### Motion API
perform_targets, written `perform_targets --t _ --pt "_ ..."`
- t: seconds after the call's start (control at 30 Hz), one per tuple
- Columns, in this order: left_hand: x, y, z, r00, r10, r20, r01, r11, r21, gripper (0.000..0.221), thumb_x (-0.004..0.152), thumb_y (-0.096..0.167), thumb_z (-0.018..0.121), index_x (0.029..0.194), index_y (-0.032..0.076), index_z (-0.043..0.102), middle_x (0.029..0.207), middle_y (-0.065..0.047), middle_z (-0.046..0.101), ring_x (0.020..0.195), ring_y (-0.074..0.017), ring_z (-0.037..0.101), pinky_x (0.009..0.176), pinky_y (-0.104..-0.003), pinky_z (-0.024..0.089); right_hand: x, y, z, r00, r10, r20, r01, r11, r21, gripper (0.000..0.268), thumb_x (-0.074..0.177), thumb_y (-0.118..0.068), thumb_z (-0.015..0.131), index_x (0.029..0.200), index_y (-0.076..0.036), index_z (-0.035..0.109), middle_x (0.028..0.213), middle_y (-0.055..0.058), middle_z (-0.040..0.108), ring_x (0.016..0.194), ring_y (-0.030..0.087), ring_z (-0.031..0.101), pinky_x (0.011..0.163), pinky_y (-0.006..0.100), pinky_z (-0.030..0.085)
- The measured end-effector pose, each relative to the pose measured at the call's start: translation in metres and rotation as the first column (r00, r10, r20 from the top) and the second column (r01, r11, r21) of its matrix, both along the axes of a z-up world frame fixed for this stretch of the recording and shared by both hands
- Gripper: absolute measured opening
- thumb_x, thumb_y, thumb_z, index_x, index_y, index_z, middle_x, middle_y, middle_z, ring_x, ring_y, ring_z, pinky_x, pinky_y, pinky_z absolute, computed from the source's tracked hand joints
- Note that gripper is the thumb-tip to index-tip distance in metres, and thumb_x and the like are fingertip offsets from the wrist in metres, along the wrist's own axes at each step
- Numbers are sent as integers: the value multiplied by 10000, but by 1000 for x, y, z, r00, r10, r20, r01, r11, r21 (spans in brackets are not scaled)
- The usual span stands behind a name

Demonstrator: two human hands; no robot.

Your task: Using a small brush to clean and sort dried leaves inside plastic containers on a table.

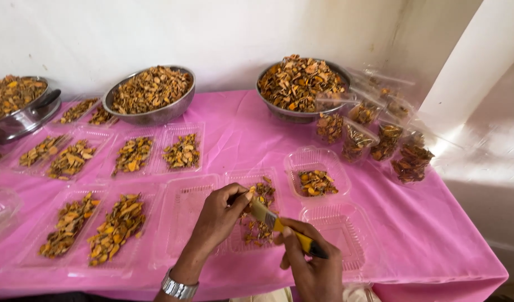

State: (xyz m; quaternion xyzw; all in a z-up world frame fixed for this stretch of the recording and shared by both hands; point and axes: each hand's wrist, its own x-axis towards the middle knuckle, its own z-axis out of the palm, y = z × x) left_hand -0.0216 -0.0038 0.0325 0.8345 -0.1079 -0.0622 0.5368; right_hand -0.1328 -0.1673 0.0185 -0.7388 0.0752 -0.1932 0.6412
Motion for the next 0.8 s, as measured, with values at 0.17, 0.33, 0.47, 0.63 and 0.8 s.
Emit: perform_targets --t 0.17,0.33,0.47,0.63,0.8 --pt "3 -3 -3 1000 -8 -4 8 1000 15 226 1000 223 600 1019 120 801 725 0 670 587 -85 522 536 -238 411 -2 2 9 992 -68 -105 86 980 178 347 850 -271 725 1109 -91 870 763 102 907 424 140 613 453 261 555" --pt "26 -42 -4 998 -33 46 29 995 101 171 999 212 624 974 110 759 788 5 705 632 -76 565 545 -190 459 -24 -34 11 968 -249 4 245 953 177 272 899 -126 651 1043 -41 865 708 140 864 399 184 649 420 268 534" --pt "58 -96 -20 961 -141 239 42 926 376 244 1008 158 535 764 155 551 683 12 582 602 -111 485 523 -288 392 -35 -64 8 920 -386 66 376 918 127 281 988 -108 573 1179 1 748 824 180 811 441 210 633 452 290 522" --pt "77 -120 -26 890 -366 273 133 780 611 176 991 139 627 855 55 700 792 -106 738 721 -259 717 555 -373 573 -45 -82 0 908 -416 53 407 904 131 269 1011 -144 583 1143 38 732 834 220 774 493 237 619 527 304 503" --pt "65 -93 -14 823 -459 335 236 812 534 164 981 79 664 820 106 649 816 -26 694 756 -174 654 712 -326 586 -55 -94 -2 860 -503 84 489 860 146 253 1027 -150 578 1130 23 732 814 202 757 490 214 585 533 283 493"
